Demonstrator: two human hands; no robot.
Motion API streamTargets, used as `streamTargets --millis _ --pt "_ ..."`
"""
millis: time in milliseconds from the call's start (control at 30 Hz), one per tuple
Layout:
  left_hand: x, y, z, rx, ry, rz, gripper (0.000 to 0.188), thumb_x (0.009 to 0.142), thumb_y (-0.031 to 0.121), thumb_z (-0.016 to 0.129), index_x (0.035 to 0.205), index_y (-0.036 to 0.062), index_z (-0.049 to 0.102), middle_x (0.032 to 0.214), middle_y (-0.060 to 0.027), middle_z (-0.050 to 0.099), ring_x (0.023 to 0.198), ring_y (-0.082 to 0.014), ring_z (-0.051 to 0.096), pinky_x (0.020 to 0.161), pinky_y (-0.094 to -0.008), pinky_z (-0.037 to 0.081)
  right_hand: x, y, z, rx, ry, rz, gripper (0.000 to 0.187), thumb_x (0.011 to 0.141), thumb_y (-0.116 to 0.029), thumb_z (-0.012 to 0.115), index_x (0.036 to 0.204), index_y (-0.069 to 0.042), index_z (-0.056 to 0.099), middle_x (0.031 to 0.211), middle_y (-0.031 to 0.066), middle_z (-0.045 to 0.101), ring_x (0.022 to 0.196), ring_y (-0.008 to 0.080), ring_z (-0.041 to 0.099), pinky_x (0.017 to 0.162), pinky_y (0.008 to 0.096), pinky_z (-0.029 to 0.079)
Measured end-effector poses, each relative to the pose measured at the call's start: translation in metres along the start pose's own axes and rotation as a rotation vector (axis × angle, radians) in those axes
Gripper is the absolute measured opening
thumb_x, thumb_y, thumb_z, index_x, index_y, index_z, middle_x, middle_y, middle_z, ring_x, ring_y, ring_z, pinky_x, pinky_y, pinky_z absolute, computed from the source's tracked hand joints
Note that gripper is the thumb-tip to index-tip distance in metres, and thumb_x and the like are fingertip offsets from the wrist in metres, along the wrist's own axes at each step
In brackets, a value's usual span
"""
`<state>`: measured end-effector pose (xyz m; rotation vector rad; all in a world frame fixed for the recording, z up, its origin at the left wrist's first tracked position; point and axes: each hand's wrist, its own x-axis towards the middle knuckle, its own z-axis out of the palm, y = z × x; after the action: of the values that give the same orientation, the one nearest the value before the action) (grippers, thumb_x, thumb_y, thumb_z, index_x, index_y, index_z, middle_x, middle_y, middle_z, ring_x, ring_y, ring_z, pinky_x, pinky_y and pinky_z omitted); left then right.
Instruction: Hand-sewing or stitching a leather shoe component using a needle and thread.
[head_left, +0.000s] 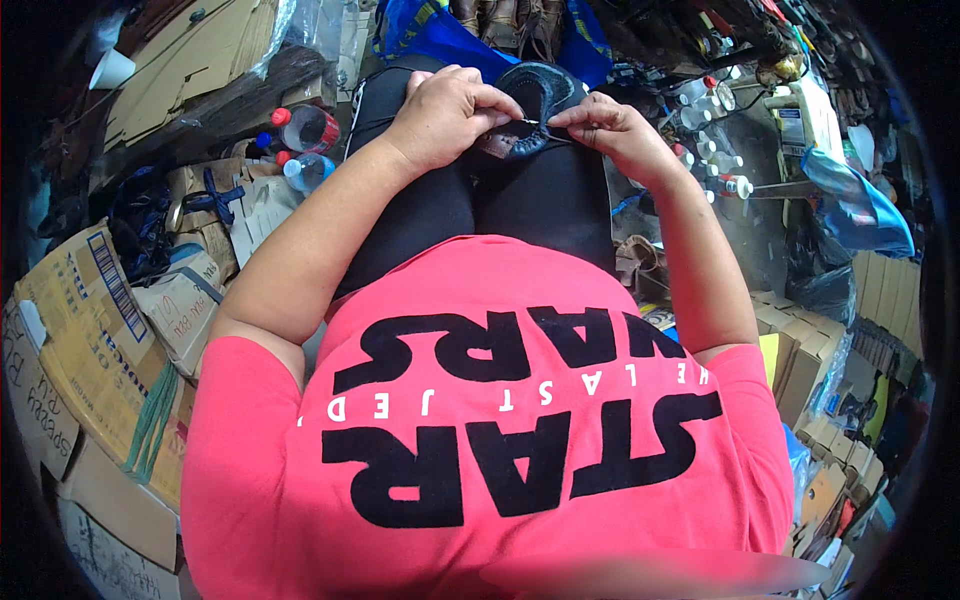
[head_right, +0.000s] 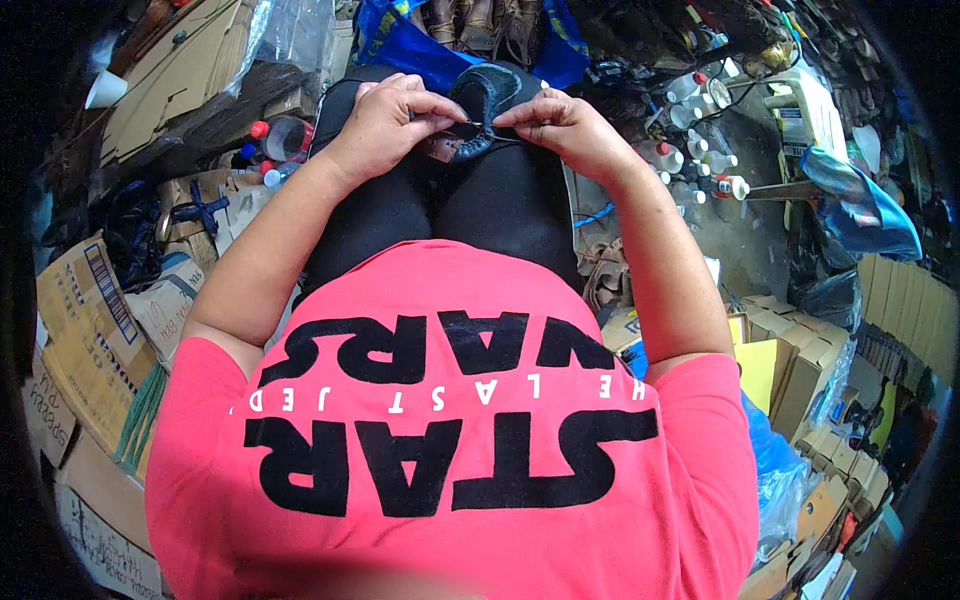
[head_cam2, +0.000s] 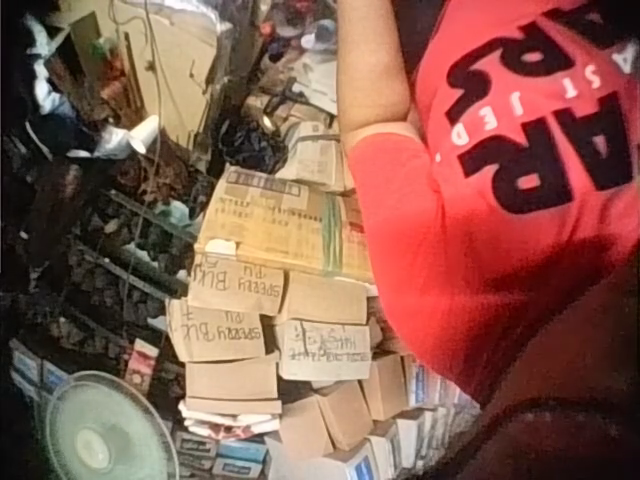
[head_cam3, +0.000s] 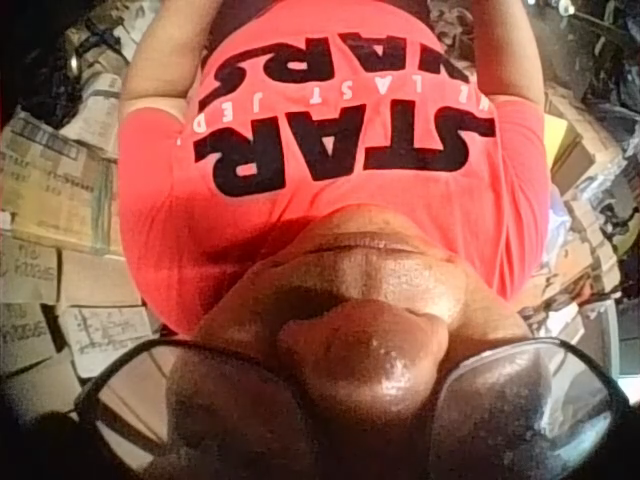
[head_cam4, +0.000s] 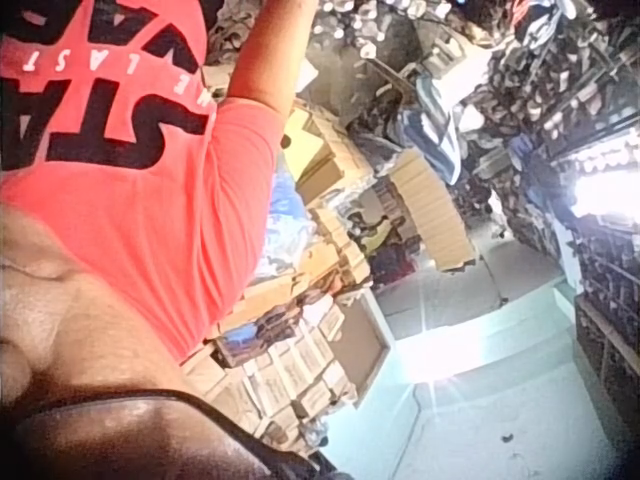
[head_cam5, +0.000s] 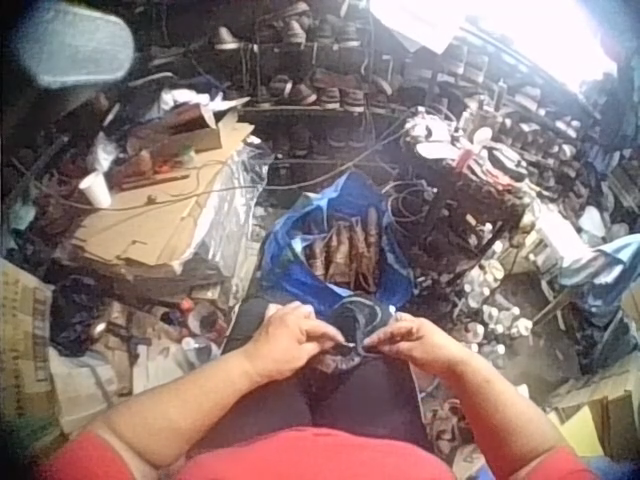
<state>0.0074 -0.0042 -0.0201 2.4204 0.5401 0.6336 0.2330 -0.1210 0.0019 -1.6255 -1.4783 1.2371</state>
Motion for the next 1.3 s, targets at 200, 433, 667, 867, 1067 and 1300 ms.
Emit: streamTargets --millis 200,433,667,867,1067,1300 --pt "0.01 -0.004 0.001 0.048 -0.028 0.078 0.011 0.078 0.017 0.067 0.087 0.0219 0.073 0.072 -0.0002 0.051 0.08 -0.0192 0.051 0.073 -0.0341 0.037 0.004 0.0 -0.005 -0.044 -0.077 -0.018 0.025 0.085 0.0 0.06 0.105 -0.01 0.07 0.089 -0.0017 0.051 0.087 0.0094 0.051 0.085 0.0218 0.042" --pt "0.021 0.001 -0.005 0.115 -0.061 0.23 0.01 0.077 0.014 0.068 0.084 0.0206 0.072 0.074 -0.0004 0.049 0.081 -0.0204 0.051 0.074 -0.0354 0.037 0.004 -0.004 -0.002 -0.056 -0.052 0.024 0.025 0.084 0.002 0.061 0.104 -0.009 0.071 0.087 -0.0012 0.053 0.086 0.0094 0.053 0.083 0.0218 0.044" --pt "0.017 0.004 -0.008 0.183 -0.074 0.243 0.016 0.078 0.012 0.066 0.088 0.0224 0.072 0.076 -0.001 0.049 0.082 -0.0213 0.051 0.073 -0.0356 0.039 0.002 -0.005 -0.001 -0.126 -0.022 0.001 0.025 0.083 0.003 0.061 0.104 -0.008 0.07 0.089 -0.001 0.056 0.087 0.0087 0.054 0.081 0.0209 0.044" --pt "0.014 0.0 -0.004 0.139 -0.081 0.215 0.021 0.079 0.012 0.065 0.093 0.0256 0.072 0.077 -0.0019 0.049 0.082 -0.0219 0.051 0.072 -0.035 0.039 -0.006 0.005 0.006 -0.082 0.072 -0.043 0.028 0.081 -0.003 0.064 0.105 -0.015 0.071 0.084 0.0018 0.061 0.082 0.0111 0.055 0.078 0.0239 0.045" --pt "0.014 -0.003 -0.003 0.127 -0.101 0.208 0.022 0.08 0.012 0.064 0.094 0.0272 0.073 0.076 -0.002 0.047 0.08 -0.0219 0.049 0.072 -0.0347 0.039 -0.004 0.005 0.002 -0.027 0.003 0.052 0.028 0.085 0.003 0.059 0.109 -0.009 0.069 0.093 -0.0015 0.053 0.091 0.0076 0.054 0.083 0.0198 0.044" --pt "0.016 -0.005 -0.004 0.111 -0.115 0.212 0.025 0.08 0.01 0.064 0.095 0.0276 0.073 0.076 -0.0019 0.047 0.08 -0.0218 0.049 0.071 -0.0346 0.039 -0.003 0.012 0.0 0.007 0.014 0.002 0.029 0.081 -0.004 0.065 0.107 -0.015 0.071 0.079 0.0001 0.056 0.079 0.0102 0.052 0.077 0.0229 0.044"
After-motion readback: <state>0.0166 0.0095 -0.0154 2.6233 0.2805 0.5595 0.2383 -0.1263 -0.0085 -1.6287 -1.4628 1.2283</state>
